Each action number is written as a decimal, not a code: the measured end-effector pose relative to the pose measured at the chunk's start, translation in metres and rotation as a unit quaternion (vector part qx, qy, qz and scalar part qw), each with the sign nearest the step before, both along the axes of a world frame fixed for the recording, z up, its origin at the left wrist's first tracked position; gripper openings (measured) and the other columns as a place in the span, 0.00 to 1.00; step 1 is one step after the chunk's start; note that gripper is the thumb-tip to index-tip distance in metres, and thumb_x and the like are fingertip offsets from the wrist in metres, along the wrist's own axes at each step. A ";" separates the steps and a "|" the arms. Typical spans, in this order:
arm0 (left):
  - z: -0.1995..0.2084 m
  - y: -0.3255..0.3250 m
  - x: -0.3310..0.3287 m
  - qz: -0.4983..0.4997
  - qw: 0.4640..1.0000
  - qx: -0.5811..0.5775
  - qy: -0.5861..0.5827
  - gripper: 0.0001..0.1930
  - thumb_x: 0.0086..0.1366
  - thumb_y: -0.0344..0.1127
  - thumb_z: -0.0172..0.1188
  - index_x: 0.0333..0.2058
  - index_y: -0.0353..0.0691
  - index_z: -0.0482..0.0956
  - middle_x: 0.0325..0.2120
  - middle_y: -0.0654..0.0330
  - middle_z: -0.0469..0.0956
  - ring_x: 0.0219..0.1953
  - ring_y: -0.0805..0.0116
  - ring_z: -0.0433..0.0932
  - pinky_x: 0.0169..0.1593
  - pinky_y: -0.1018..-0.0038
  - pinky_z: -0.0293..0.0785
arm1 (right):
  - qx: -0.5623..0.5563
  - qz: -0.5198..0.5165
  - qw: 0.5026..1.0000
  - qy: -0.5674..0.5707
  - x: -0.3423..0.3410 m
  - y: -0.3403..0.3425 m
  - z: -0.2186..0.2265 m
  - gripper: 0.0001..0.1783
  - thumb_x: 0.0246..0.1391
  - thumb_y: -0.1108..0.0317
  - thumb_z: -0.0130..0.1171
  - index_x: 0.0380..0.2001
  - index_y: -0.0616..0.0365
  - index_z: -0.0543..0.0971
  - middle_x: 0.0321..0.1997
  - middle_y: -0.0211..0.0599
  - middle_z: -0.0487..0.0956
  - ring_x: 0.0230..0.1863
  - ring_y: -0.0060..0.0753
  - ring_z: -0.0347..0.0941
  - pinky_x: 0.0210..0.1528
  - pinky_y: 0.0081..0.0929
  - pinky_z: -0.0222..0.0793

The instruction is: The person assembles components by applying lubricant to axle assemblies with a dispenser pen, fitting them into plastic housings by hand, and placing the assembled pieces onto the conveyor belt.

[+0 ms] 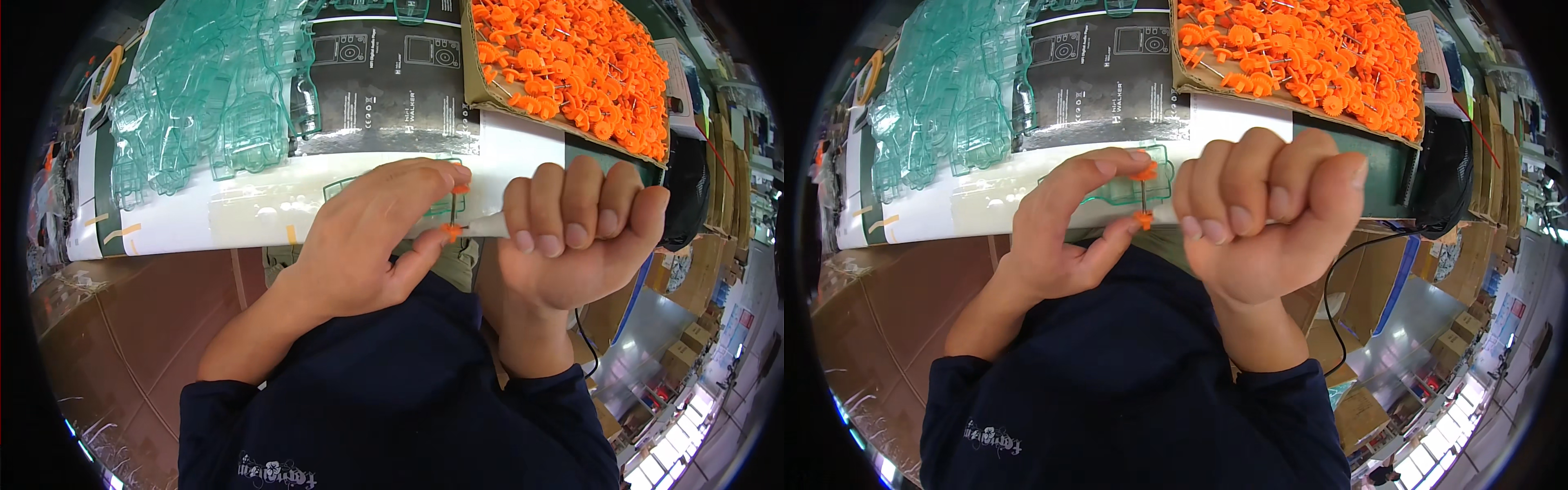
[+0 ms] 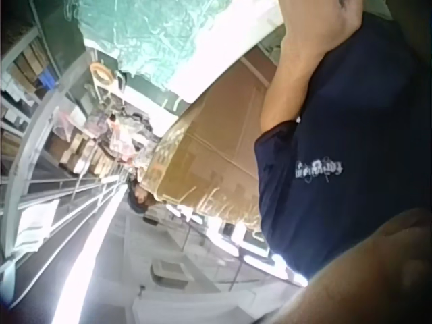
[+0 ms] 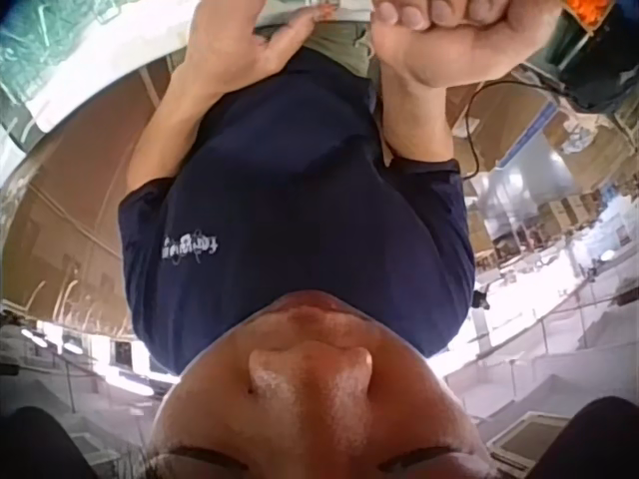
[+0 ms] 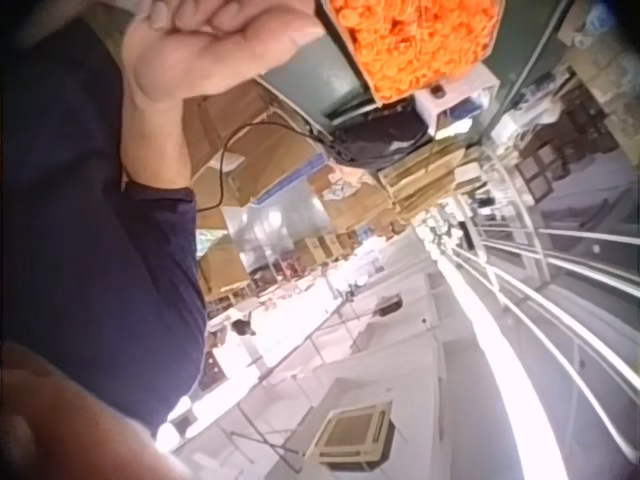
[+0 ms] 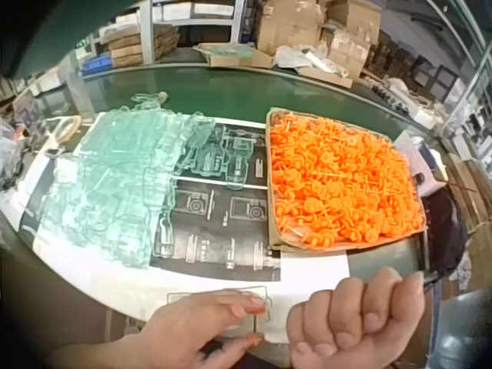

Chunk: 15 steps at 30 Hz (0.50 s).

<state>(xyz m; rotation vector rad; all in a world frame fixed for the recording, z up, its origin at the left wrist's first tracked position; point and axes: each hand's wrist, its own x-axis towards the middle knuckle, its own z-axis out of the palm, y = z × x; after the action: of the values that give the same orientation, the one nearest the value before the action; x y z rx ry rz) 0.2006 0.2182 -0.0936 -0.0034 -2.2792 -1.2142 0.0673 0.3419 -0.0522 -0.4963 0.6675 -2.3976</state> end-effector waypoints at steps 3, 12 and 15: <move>-0.003 0.004 -0.003 0.033 0.999 -0.039 -0.009 0.32 0.50 0.19 0.67 0.56 0.35 0.70 0.52 0.52 0.80 0.52 0.56 0.80 0.58 0.63 0.75 | 0.011 -0.011 1.000 0.002 -0.007 0.003 0.000 0.27 0.76 0.45 0.34 0.22 0.45 0.63 0.15 0.26 0.63 0.13 0.23 0.57 0.16 0.25 0.55; -0.009 0.010 -0.013 0.102 0.988 -0.105 -0.042 0.29 0.49 0.23 0.67 0.53 0.39 0.75 0.48 0.60 0.81 0.49 0.58 0.79 0.59 0.63 0.71 | 0.032 0.009 0.999 0.026 -0.012 0.009 -0.013 0.26 0.76 0.49 0.35 0.22 0.46 0.68 0.16 0.25 0.67 0.15 0.22 0.61 0.18 0.25 0.61; -0.004 0.009 -0.015 0.102 0.986 -0.117 -0.068 0.28 0.49 0.23 0.67 0.52 0.39 0.76 0.46 0.60 0.81 0.49 0.58 0.78 0.57 0.64 0.70 | 0.034 0.003 0.999 0.019 -0.014 0.008 -0.015 0.26 0.76 0.50 0.35 0.22 0.45 0.67 0.16 0.25 0.67 0.15 0.22 0.61 0.18 0.25 0.61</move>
<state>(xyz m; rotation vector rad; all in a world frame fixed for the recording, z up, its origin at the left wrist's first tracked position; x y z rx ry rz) 0.1856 0.2272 -0.0977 0.2283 -2.4584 -0.8620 0.0529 0.3500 -0.0672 -0.5144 0.7614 -2.3562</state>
